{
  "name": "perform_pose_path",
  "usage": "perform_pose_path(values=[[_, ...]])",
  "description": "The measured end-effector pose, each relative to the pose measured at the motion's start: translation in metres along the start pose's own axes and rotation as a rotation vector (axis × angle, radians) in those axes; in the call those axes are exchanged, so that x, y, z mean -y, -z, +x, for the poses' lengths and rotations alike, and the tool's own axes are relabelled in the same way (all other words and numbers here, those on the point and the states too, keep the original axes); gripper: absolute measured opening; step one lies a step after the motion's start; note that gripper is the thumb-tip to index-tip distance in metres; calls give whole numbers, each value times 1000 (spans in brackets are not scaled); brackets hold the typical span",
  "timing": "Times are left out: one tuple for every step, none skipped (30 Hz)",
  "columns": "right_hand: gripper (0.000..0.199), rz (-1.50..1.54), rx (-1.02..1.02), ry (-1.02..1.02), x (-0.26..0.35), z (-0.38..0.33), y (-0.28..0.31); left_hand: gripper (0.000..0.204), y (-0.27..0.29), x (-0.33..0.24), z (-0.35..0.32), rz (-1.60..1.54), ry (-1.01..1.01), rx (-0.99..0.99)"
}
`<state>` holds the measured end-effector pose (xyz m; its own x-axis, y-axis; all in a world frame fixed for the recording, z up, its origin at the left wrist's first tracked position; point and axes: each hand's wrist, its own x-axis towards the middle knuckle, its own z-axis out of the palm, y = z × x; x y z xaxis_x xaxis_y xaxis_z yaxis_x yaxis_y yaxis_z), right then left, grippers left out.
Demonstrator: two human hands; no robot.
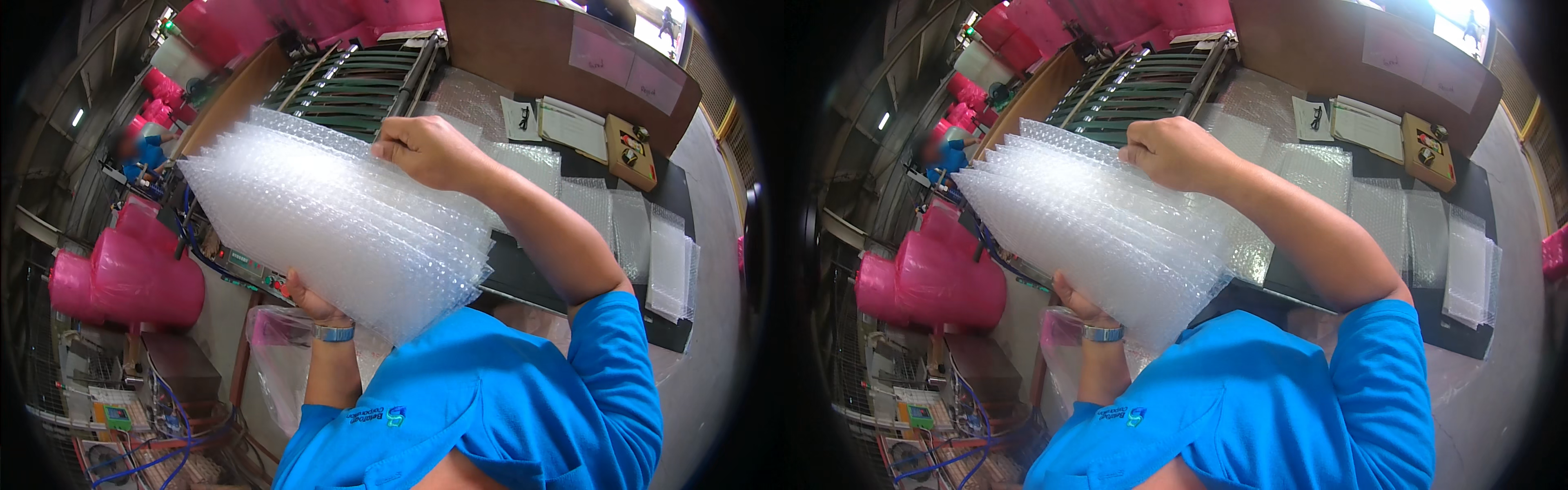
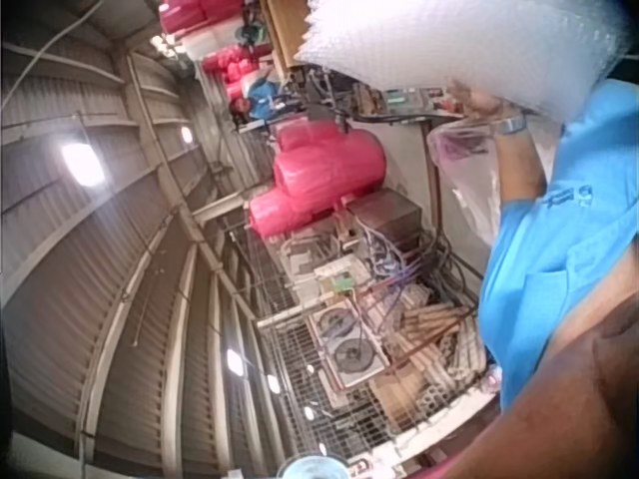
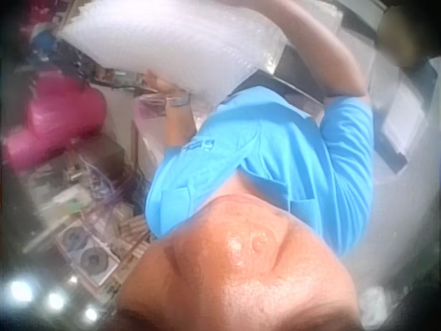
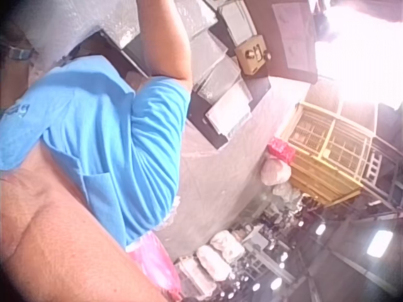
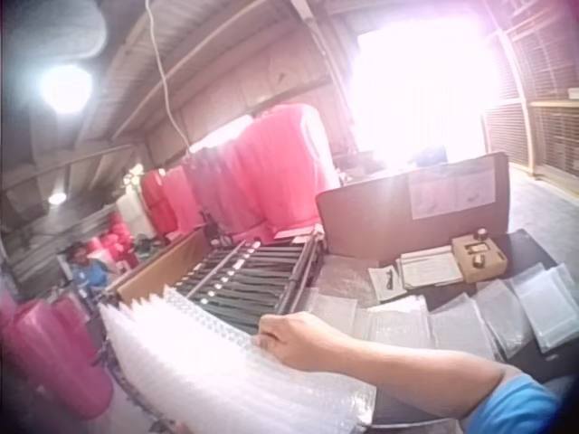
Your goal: The person repeatedly picks up sheets of bubble wrap from a table, aligns them, and stacks them into a neat pile. The person handles the bubble wrap by hand, occasionally adjusting the stack to ensure it is straight.
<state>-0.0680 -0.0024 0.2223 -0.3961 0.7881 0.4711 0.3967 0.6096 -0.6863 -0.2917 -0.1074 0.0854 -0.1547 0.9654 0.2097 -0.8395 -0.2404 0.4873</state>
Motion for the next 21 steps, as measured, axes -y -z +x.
perform_pose_path(values=[[37, 79, -109, -55, 0, 2, -2, 70, -1, 0, 2, 18, -5, 0], [35, 159, -218, -110, 0, 3, -2, 69, -3, -1, 3, 36, -11, 1], [33, 267, -259, -235, -4, 10, 11, 68, -4, -2, 2, 52, -18, -5], [34, 371, -352, -143, -12, 14, 20, 68, -7, -2, 3, 38, -24, -30], [35, 337, -279, -195, -14, 9, 29, 68, -10, -3, 3, 23, -31, -55], [36, 307, -202, -247, -10, 6, 34, 68, -10, -3, 3, 11, -40, -84], [40, 255, -112, -215, -8, 4, 30, 67, -9, -4, 2, -6, -32, -76], [43, 203, -22, -182, -6, 1, 24, 67, -8, -6, 2, -23, -23, -68], [47, 150, 66, -153, -5, -5, 18, 67, -7, -6, 0, -41, -11, -60], [46, 133, 39, 34, -10, -11, 7, 67, -7, -5, 1, -24, -13, -68], [46, 59, 17, 57, -9, -16, 3, 67, -7, -4, 1, -7, -16, -75], [45, -11, -2, 85, -8, -16, -1, 67, -6, -4, 1, 11, -25, -84], [44, 106, -89, -14, -6, -15, 1, 67, -7, -5, 2, 3, -30, -80], [43, 223, -175, -114, -2, -12, 5, 67, -10, -5, 2, -6, -35, -77], [42, 338, -258, -216, -1, -8, 8, 68, -12, -4, 1, -17, -40, -75], [41, 406, -306, -154, -9, -2, 21, 67, -7, -6, 2, 4, -34, -65], [40, 342, -240, -208, -8, -5, 31, 67, 3, -10, 3, 24, -27, -55], [38, 274, -179, -261, -2, -6, 40, 67, 10, -11, 6, 43, -19, -39], [38, 287, -131, -204, -4, -10, 36, 67, 0, -12, 1, 88, -62, -51], [38, 282, -100, -115, -4, -10, 33, 67, -20, -11, -3, 122, -123, -29], [37, 258, -48, -41, -2, -11, 22, 67, -33, -11, 0, 153, -203, -11]])
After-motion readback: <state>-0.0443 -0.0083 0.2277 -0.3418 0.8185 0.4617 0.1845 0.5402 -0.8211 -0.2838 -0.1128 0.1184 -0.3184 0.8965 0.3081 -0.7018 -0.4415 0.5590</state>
